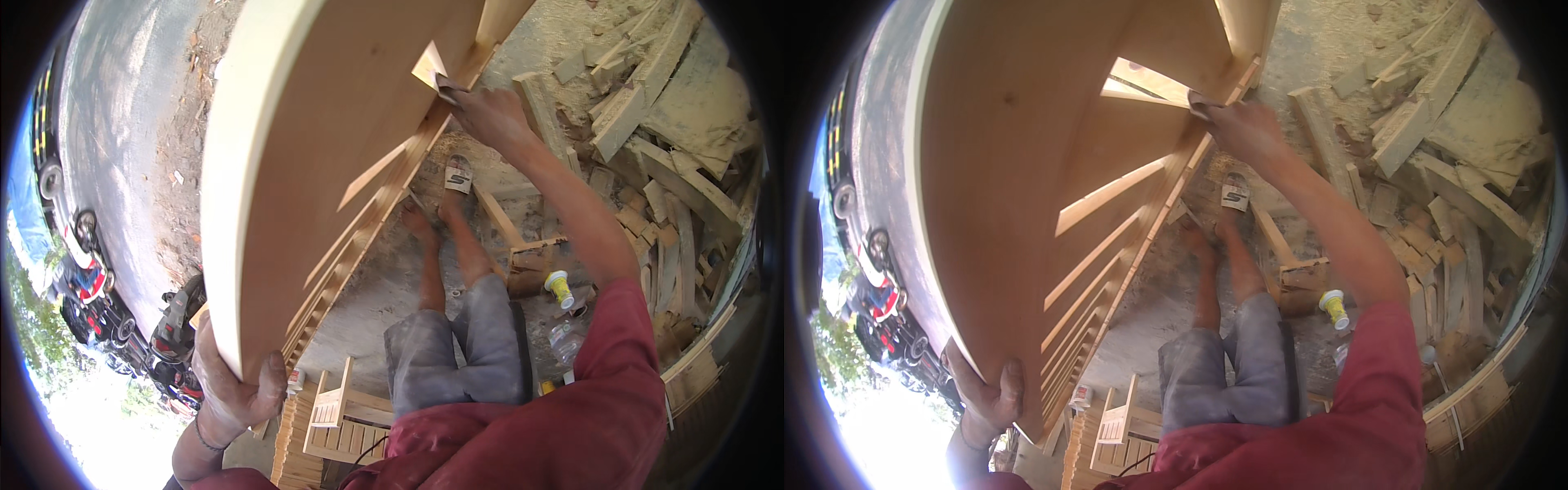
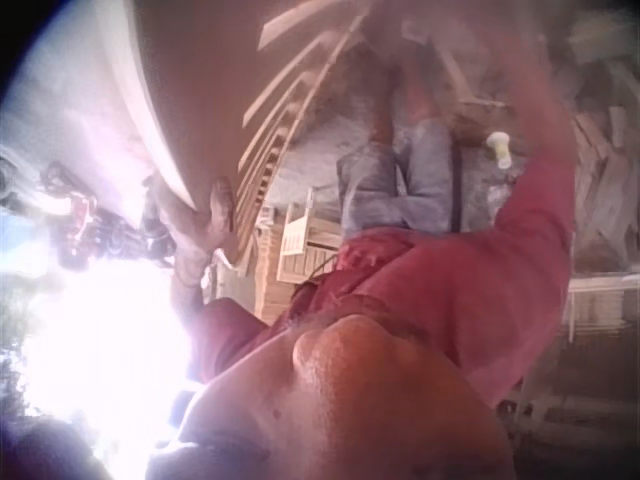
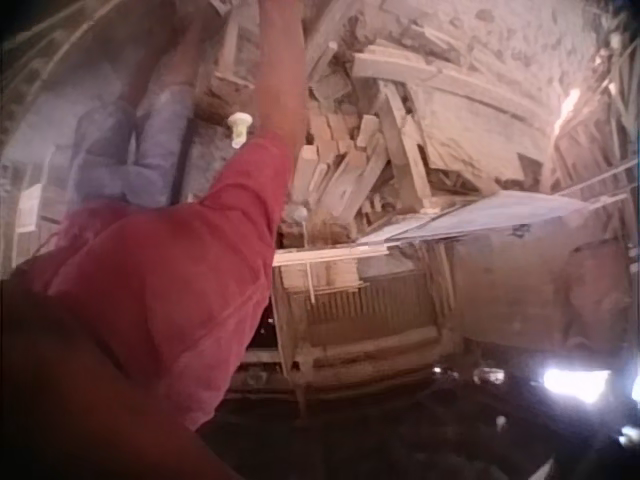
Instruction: The person sands the surface and edges of a wooden chair frame using a piece of sandpaper, turning the object over to reach different sections.
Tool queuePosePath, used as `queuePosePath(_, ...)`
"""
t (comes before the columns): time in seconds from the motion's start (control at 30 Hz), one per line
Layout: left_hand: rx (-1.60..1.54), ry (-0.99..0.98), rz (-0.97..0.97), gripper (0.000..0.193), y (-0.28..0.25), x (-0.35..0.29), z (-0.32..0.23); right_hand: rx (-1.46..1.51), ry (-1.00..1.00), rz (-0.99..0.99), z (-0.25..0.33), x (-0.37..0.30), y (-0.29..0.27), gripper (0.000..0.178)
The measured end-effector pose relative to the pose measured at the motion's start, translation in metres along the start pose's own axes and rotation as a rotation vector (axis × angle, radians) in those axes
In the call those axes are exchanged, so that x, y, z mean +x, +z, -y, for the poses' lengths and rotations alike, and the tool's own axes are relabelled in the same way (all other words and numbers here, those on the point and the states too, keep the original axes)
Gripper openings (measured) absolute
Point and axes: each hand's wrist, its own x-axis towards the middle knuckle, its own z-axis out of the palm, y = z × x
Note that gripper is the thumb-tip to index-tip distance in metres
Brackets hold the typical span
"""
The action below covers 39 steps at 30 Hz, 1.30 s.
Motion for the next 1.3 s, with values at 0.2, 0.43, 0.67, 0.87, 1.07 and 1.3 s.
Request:
queuePosePath(0.2, -0.01, -0.01, 0.027, 0.062, -0.003, -0.001, 0.001, -0.012, 0.005, 0.064, -0.006, -0.003, -0.003, 0.048)
queuePosePath(0.43, -0.082, 0.015, 0.001, 0.063, 0.002, -0.001, -0.002, -0.094, -0.057, 0.075, -0.012, -0.007, -0.001, 0.054)
queuePosePath(0.67, -0.111, 0.03, -0.01, 0.062, -0.001, 0.005, 0.004, -0.044, -0.064, 0.061, -0.006, 0.009, 0.002, 0.05)
queuePosePath(0.87, -0.13, 0.028, 0.002, 0.06, -0.001, 0.004, 0.003, 0.084, -0.105, -0.096, -0.005, 0.001, 0.01, 0.047)
queuePosePath(1.07, -0.19, 0.015, 0.053, 0.061, -0.003, 0.003, 0.006, 0.042, -0.055, 0.038, -0.006, -0.002, 0.0, 0.044)
queuePosePath(1.3, -0.178, -0.006, 0.048, 0.06, -0.002, 0.001, 0.007, -0.059, -0.107, -0.001, -0.002, 0.025, 0.01, 0.049)
